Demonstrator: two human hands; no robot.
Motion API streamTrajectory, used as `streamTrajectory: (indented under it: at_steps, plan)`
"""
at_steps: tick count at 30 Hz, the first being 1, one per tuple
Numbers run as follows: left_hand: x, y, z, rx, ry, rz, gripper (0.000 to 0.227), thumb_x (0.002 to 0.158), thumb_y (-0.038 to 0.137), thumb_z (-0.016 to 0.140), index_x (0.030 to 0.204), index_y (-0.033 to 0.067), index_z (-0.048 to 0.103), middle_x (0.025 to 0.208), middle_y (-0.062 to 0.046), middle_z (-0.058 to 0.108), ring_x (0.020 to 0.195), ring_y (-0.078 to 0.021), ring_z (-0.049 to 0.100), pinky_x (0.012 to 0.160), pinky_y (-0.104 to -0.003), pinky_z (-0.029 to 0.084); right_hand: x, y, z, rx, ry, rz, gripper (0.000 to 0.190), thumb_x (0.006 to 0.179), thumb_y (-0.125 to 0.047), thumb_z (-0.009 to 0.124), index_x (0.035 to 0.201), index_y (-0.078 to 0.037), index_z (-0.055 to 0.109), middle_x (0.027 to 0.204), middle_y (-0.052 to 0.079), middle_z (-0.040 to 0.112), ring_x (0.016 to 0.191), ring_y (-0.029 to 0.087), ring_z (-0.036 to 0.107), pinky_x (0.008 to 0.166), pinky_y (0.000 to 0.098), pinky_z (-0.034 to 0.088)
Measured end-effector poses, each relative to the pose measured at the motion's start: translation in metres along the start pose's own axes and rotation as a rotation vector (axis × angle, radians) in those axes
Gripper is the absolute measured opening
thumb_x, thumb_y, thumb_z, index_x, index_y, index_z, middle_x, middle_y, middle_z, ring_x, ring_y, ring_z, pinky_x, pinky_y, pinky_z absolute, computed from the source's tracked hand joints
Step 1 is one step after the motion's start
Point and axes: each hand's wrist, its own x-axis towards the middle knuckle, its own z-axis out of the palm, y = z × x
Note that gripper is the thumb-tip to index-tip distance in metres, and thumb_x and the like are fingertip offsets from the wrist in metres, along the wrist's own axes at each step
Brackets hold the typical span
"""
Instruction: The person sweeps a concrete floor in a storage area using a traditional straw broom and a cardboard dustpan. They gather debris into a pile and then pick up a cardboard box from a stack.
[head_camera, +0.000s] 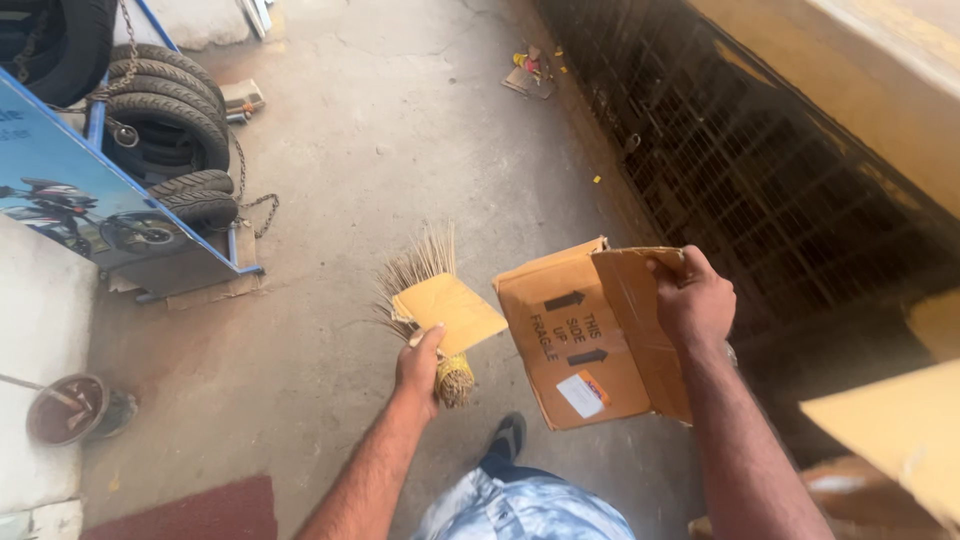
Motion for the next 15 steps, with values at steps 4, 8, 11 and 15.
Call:
streamTrajectory:
  at_steps: [4, 8, 11, 15]
  plan:
    - [0.080, 0.045, 0.043, 0.015, 0.013, 0.045, 0.039, 0.095, 0.022, 0.061, 0.128, 0.0018, 0.064, 0.108, -0.010, 0.072, 0.090, -0.0216, 0.070, 0.075, -0.038, 0.058, 0.104, -0.028, 0.049, -0.057, -0.051, 0.013, 0.027, 0.094, -0.040, 0.077, 0.097, -0.015, 0.068, 0.086, 0.009, 0.076, 0.081, 0.031, 0.074, 0.068, 0.0454, 0.056]
    - [0.156, 0.084, 0.080, 0.029, 0.020, 0.073, 0.038, 0.094, 0.022, 0.063, 0.126, 0.0025, 0.065, 0.109, -0.009, 0.073, 0.093, -0.0212, 0.072, 0.076, -0.036, 0.059, 0.200, -0.055, 0.105, -0.038, -0.032, -0.059, 0.025, 0.097, -0.038, 0.077, 0.099, -0.014, 0.070, 0.089, 0.009, 0.076, 0.084, 0.030, 0.074, 0.071, 0.0440, 0.056]
    - [0.224, 0.117, 0.105, 0.019, 0.000, 0.070, 0.036, 0.093, 0.021, 0.062, 0.124, 0.0024, 0.065, 0.107, -0.010, 0.072, 0.090, -0.0231, 0.071, 0.073, -0.039, 0.058, 0.266, -0.075, 0.155, -0.011, -0.022, -0.058, 0.020, 0.096, -0.035, 0.078, 0.101, -0.016, 0.072, 0.091, 0.007, 0.077, 0.084, 0.026, 0.075, 0.071, 0.0421, 0.057]
    - [0.327, 0.170, 0.137, 0.047, -0.054, 0.099, 0.037, 0.094, 0.019, 0.063, 0.125, -0.0006, 0.065, 0.108, -0.010, 0.073, 0.092, -0.0203, 0.071, 0.078, -0.036, 0.058, 0.349, -0.109, 0.223, 0.000, 0.017, -0.003, 0.020, 0.096, -0.034, 0.079, 0.101, -0.016, 0.073, 0.094, 0.005, 0.078, 0.083, 0.022, 0.075, 0.071, 0.0399, 0.058]
